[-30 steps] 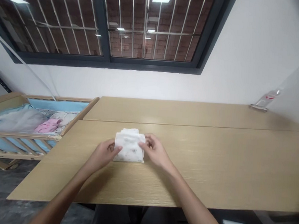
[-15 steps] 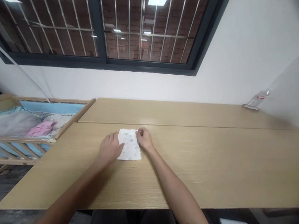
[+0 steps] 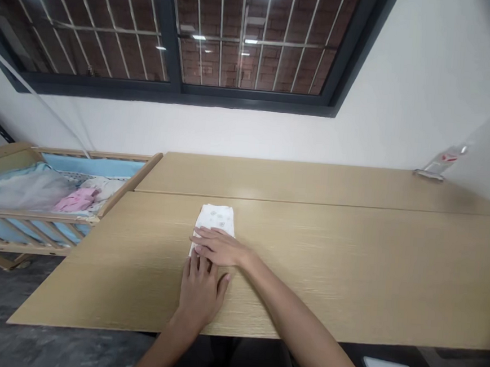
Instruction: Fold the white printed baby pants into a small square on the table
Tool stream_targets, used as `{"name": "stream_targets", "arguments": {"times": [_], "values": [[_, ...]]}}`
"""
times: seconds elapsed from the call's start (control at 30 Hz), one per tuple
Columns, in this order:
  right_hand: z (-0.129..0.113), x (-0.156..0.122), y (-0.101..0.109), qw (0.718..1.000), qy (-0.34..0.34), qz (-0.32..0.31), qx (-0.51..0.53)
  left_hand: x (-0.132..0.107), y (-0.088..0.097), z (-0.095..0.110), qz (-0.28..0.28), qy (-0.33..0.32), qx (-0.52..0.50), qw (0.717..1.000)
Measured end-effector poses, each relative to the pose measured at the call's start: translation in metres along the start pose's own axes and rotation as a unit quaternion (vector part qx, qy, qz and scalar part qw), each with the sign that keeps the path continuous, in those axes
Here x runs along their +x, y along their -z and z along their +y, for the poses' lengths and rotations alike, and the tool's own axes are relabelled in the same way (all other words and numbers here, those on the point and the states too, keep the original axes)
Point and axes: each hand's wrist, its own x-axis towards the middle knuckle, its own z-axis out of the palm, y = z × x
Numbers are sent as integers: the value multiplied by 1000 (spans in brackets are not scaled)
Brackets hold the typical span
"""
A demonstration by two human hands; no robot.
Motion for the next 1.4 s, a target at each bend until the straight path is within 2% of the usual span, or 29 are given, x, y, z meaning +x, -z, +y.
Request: {"name": "stream_targets", "arguments": {"times": [0.07, 0.23, 0.4, 0.5, 0.67, 0.8, 0.93, 1.07, 1.17, 1.27, 1.4], "values": [[14, 6, -1, 999, -27, -10, -29, 0, 1, 0, 10, 3, -7, 1000], [54, 21, 13, 993, -80, 17, -89, 0, 6, 3, 21, 11, 2, 1000], [75, 27, 15, 987, -114, 54, -99, 0, 7, 3, 21, 0, 3, 1000], [72, 21, 10, 982, -119, 84, -119, 5, 6, -10, 20, -17, -2, 1000], [47, -3, 9, 965, -69, 158, -198, 28, 14, -55, -35, -92, -73, 992], [30, -22, 17, 967, -69, 178, -168, 43, 20, -79, -48, -157, -102, 981], [25, -44, 31, 989, -52, 128, -47, 49, 17, -83, -25, -207, -96, 973], [29, -68, 39, 997, -50, 38, 45, 56, 15, -82, -15, -204, -114, 972], [35, -76, 36, 996, -67, 3, 59, 69, 23, -82, -53, -178, -148, 971], [39, -73, 33, 995, -58, 44, 74, 88, 38, -84, -132, -130, -209, 960], [42, -65, 38, 984, -55, 97, 138, 112, 50, -94, -229, -88, -303, 921]]}}
